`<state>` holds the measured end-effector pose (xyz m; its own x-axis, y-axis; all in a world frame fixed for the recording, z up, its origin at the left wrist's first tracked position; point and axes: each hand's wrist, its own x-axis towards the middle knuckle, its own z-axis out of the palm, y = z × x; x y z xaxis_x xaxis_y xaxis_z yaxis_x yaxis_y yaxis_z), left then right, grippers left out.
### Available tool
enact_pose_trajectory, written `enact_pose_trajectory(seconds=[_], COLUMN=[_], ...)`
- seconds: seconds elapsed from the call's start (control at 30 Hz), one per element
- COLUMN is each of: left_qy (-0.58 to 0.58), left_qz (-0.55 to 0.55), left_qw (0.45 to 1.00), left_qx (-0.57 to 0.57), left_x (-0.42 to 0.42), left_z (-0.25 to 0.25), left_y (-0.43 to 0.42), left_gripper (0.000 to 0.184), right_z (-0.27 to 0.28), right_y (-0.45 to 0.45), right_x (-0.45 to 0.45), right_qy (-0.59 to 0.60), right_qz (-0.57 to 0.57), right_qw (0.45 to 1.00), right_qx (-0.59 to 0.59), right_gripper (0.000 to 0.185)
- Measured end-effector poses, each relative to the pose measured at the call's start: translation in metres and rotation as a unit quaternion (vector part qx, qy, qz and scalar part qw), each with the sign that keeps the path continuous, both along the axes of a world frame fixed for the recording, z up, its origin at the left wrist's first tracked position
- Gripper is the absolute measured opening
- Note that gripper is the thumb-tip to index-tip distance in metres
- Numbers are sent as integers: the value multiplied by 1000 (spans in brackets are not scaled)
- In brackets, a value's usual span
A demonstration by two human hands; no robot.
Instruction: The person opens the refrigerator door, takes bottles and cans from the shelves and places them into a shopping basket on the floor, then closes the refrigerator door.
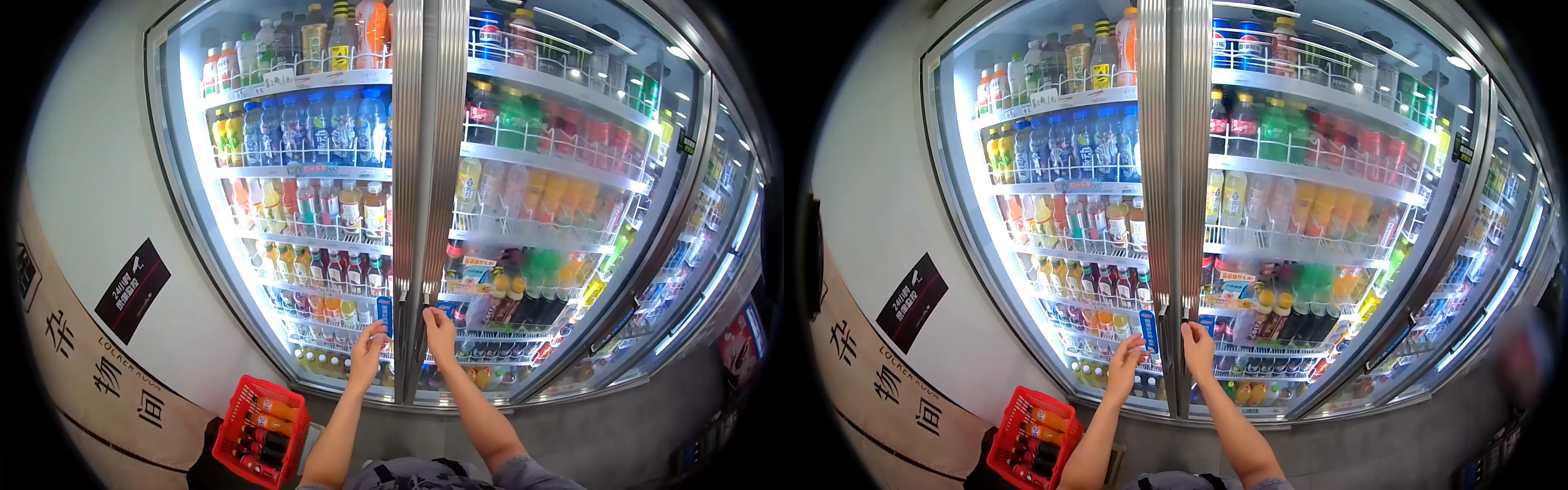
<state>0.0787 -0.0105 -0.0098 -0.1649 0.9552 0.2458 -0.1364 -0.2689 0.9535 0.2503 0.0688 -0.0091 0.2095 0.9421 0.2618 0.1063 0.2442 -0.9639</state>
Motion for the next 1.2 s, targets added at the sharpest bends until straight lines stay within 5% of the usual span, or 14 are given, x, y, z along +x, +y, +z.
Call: enact_pose_trajectory(seconds=[0.23,0.33,0.63,1.2], left_qy=[15,20,-21,-23], left_qz=[-34,-56,-71,-99], left_qw=[999,998,997,994], left_qx=[1,6,-11,-34], left_x=[-4,-13,-48,-78], left_z=[29,29,5,-10], left_y=[1,-9,-47,-82], left_gripper=[34,33,34,31], right_z=[3,7,4,-1], right_y=[43,37,38,-49], right_x=[-25,-27,-35,-32], right_qy=[105,-11,114,88], right_qz=[48,-15,-11,-79], right_qw=[986,994,988,989], right_qx=[-124,-105,-101,-87], right_gripper=[56,56,48,50])
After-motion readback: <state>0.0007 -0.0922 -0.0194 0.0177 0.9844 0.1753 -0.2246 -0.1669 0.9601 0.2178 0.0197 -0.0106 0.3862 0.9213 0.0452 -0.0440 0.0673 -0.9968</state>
